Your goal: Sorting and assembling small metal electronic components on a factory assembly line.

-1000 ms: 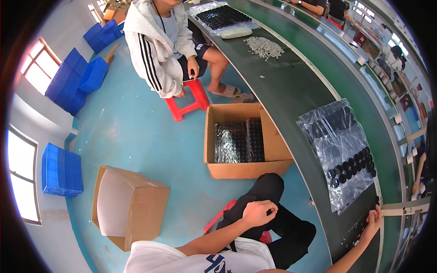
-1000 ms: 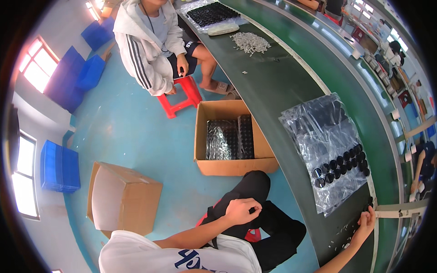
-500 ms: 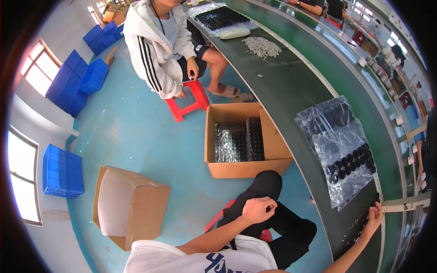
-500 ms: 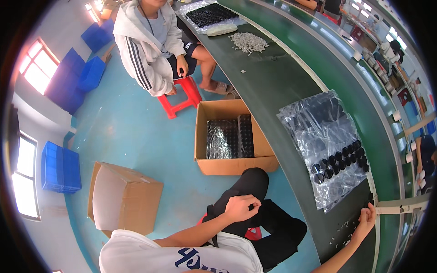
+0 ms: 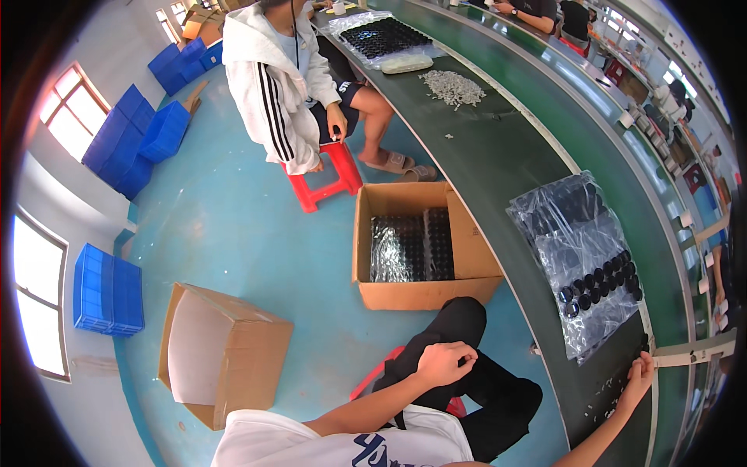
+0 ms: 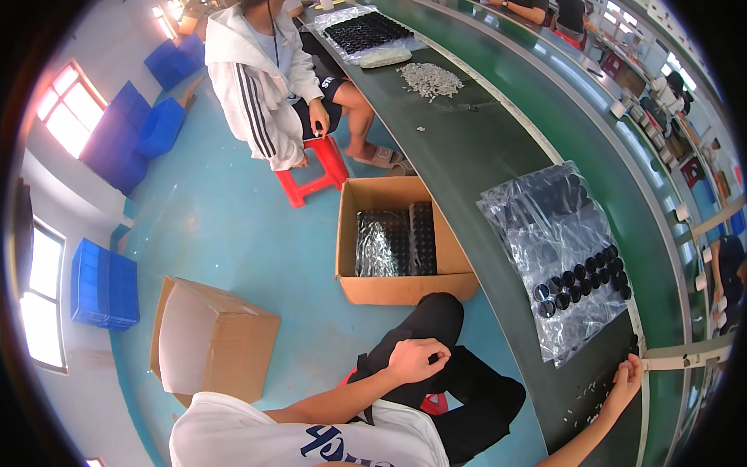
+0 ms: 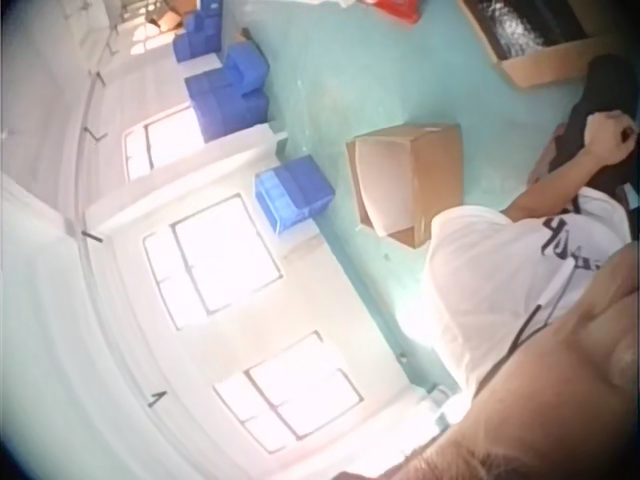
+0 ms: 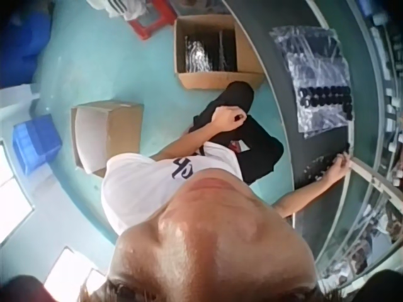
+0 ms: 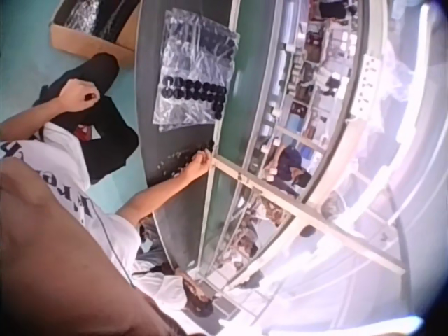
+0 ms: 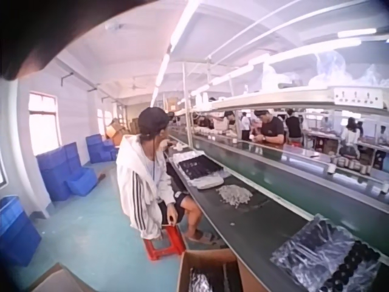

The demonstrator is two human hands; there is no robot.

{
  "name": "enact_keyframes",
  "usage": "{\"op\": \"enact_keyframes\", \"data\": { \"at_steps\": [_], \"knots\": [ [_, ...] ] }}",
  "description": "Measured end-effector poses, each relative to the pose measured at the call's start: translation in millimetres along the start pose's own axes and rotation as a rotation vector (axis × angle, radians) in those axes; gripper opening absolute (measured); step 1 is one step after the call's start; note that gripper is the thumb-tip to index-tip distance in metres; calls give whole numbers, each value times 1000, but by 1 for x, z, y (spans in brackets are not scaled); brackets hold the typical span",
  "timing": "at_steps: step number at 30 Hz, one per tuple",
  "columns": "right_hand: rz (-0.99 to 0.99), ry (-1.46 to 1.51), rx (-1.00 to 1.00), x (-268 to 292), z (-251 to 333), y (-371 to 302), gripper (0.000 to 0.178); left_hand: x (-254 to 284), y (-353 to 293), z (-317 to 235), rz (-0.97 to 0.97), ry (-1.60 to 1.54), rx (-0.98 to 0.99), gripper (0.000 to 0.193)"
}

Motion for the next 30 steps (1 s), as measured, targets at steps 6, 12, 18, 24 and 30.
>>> {"op": "enact_keyframes", "data": {
  "at_steps": [6, 12, 18, 24, 30],
  "knots": [
    [31, 39, 14, 1, -4, 2, 23, 0, -1, 8, -12, 10, 9, 7],
    [-5, 17, 10, -5, 0, -1, 23, -2, -1, 1, -8, 47, -33, 10],
    [14, 7, 28, -4, 4, -5, 25, -6, -1, 5, 11, 47, -21, 11],
    [-2, 19, 13, -9, 4, -2, 25, -3, 0, 9, 13, 76, 14, 11],
    [30, 2, 30, -14, 10, -1, 28, -7, 0, 2, 16, 125, 2, 11]
  ]
}}
Point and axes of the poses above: each hand's wrist, its own y-axis towards the middle knuckle, its own x-axis out of the back of the hand, z = x × y, the point moved 7 cm from there along y, towards the middle knuckle, and after that the axes turned 10 degrees about z, right-handed, at the moved point
